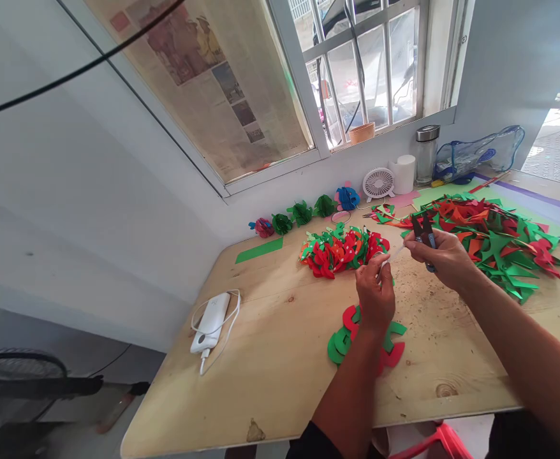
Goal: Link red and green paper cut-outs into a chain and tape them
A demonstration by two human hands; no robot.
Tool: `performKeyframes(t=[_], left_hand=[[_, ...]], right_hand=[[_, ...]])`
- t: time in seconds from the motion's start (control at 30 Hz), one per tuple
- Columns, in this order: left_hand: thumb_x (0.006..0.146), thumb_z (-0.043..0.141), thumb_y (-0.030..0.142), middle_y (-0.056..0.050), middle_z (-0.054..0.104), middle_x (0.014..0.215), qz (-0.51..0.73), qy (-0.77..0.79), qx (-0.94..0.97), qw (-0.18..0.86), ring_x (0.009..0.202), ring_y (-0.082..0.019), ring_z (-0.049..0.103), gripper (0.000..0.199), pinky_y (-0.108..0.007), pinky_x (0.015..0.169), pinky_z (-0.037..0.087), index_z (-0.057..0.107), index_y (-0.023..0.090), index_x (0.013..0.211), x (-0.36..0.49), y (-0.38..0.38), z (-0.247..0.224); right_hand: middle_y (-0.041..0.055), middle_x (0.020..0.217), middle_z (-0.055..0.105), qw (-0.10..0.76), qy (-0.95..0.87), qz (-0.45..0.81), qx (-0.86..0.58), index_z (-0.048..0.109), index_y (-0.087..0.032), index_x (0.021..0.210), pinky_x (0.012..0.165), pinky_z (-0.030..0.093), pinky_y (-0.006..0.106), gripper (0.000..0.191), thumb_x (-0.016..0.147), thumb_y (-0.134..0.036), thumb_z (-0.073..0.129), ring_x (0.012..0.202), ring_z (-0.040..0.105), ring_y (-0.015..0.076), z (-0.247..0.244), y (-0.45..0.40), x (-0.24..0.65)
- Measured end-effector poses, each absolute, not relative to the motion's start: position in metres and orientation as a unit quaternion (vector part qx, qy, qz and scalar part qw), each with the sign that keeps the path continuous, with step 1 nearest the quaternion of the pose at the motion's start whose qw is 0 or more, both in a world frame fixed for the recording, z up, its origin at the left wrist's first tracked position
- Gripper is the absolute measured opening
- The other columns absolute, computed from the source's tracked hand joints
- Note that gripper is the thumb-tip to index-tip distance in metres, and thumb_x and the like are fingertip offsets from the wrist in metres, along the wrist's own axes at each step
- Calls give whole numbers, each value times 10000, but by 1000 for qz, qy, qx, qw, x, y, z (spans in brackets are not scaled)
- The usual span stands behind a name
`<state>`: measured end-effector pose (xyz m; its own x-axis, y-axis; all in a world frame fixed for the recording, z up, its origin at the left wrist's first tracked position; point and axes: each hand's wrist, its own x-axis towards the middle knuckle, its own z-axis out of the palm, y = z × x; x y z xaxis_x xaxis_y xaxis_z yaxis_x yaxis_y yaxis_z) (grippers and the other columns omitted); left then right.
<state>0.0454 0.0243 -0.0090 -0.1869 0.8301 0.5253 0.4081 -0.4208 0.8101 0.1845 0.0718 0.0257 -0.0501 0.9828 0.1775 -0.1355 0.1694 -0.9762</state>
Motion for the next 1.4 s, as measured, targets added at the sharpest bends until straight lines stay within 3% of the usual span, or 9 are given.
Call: performKeyframes(t=[0.23, 0.33, 0.43, 0.6, 0.8, 1.03, 1.4], left_hand=[[878, 457, 236, -67, 683, 852, 594, 496, 592, 226, 753, -145, 602, 250, -237, 704, 445, 659, 187, 1017, 44, 27, -10], [858, 481, 253, -30, 622, 690, 601, 506, 561, 258, 565, -105, 512, 242, -202, 554, 395, 661, 162, 991, 45, 25, -8], [840, 495, 260, 15, 512, 571, 607, 504, 539, 294, 475, -80, 398, 233, -194, 476, 322, 661, 149, 958, 46, 21, -3], [784, 554, 296, 13, 518, 600, 638, 480, 486, 355, 483, -70, 404, 220, -190, 477, 331, 661, 148, 907, 42, 24, 1], [711, 616, 351, 61, 399, 466, 675, 454, 397, 426, 401, -48, 306, 232, -182, 410, 247, 652, 137, 791, 31, 34, 6], [677, 637, 377, 72, 381, 453, 670, 454, 379, 449, 388, -37, 292, 262, -182, 416, 242, 642, 135, 777, 28, 33, 9], [686, 622, 393, 65, 391, 472, 643, 462, 416, 448, 396, -38, 282, 282, -187, 416, 234, 645, 135, 796, 28, 33, 7]], right_hand=[[-28, 573, 495, 587, -504, 442, -453, 626, -195, 839, 436, 260, 248, 332, 670, -471, 700, 488, 361, 85, 28, 72, 181], [-14, 597, 528, 589, -484, 445, -471, 610, -191, 838, 431, 260, 247, 346, 693, -500, 667, 480, 362, 81, 26, 76, 184], [-28, 564, 496, 531, -500, 490, -477, 592, -181, 811, 421, 244, 240, 358, 708, -520, 643, 460, 356, 71, 22, 78, 184], [-56, 519, 449, 458, -544, 534, -457, 569, -174, 858, 408, 229, 231, 454, 711, -602, 591, 421, 352, 63, 21, 74, 179], [-65, 530, 406, 405, -575, 566, -429, 557, -163, 853, 410, 182, 222, 484, 723, -629, 568, 435, 287, 52, 23, 69, 176], [-44, 563, 404, 381, -600, 586, -391, 575, -158, 822, 413, 140, 231, 493, 818, -630, 432, 434, 244, 51, 25, 65, 176], [-60, 517, 336, 357, -620, 574, -399, 579, -157, 773, 420, 156, 229, 527, 791, -663, 432, 431, 236, 62, 30, 63, 173]])
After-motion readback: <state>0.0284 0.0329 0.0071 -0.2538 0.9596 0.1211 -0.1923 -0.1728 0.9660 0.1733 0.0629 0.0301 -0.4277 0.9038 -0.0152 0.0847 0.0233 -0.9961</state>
